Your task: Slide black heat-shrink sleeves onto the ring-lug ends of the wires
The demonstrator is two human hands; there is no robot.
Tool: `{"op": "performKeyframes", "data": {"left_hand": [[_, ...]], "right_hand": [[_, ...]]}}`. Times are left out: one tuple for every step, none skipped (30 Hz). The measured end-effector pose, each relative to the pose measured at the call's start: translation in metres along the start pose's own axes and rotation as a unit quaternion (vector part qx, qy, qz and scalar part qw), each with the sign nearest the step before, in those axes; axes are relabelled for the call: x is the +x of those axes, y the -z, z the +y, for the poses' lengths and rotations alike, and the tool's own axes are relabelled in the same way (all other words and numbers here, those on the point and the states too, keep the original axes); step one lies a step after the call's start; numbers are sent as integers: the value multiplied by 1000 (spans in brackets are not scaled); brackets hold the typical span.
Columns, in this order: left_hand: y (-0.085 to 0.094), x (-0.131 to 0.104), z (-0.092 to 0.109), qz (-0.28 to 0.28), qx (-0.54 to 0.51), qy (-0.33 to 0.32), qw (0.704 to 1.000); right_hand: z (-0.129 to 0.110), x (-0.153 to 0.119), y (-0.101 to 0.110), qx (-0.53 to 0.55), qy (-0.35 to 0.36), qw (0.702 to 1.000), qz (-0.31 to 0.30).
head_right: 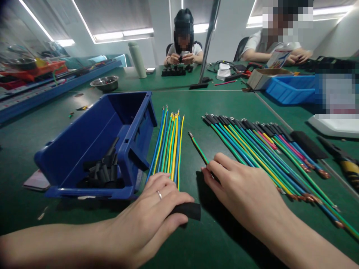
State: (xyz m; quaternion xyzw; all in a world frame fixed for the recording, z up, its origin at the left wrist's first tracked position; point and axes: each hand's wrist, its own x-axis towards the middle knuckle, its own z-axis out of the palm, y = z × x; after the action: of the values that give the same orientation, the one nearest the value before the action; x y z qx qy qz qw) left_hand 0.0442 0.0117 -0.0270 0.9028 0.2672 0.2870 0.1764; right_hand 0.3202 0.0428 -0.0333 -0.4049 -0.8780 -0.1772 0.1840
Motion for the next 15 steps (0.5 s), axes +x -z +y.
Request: {"op": "performKeyframes", "data": {"left_hand": [[0, 0, 0, -3, -2, 1, 1000], [1, 0, 0, -8, -5, 3, 1000], [2, 0, 1, -10, -7, 4, 1000], [2, 1, 1, -12, -9, 4, 1000], [3, 1, 1, -14, -12, 4, 1000], [4, 1, 2, -16, -16, 3, 1000], [4, 1, 2, -16, -18, 2, 1000], [4, 1, 2, -18, -21, 2, 1000], [4, 1, 2, -18, -22, 0, 1000], [3, 0, 1, -17, -22, -4, 1000], [3, 0, 1, -16, -22, -6, 1000], [2, 0, 0, -15, -20, -7, 1000], [1, -1, 0, -15, -18, -8, 1000], [1, -1, -1, -16, -16, -9, 1000], [1, -1, -1, -17, -13, -9, 1000]], "right_hand": [[-1, -1, -1, -5, -10, 1000, -3], [-2, -2, -3, -11, -20, 1000, -6], [-3, -2, -5, -16, -29, 999, -9], [-4, -2, -7, -21, -37, 999, -11], [-5, -2, -8, -24, -43, 999, -14], [-5, -2, -9, -25, -48, 998, -16], [-5, -2, -9, -24, -52, 998, -18], [-5, -3, -8, -21, -56, 998, -21], [-5, -3, -6, -17, -61, 998, -23], [-5, -3, -4, -15, -66, 997, -25], [-5, -3, -2, -7, -72, 997, -29], [-6, -3, -1, 11, -82, 996, -36], [-7, -3, 0, 36, -95, 994, -44], [-8, -3, 1, 63, -111, 991, -51], [-10, -3, 1, 89, -128, 986, -55]]}}
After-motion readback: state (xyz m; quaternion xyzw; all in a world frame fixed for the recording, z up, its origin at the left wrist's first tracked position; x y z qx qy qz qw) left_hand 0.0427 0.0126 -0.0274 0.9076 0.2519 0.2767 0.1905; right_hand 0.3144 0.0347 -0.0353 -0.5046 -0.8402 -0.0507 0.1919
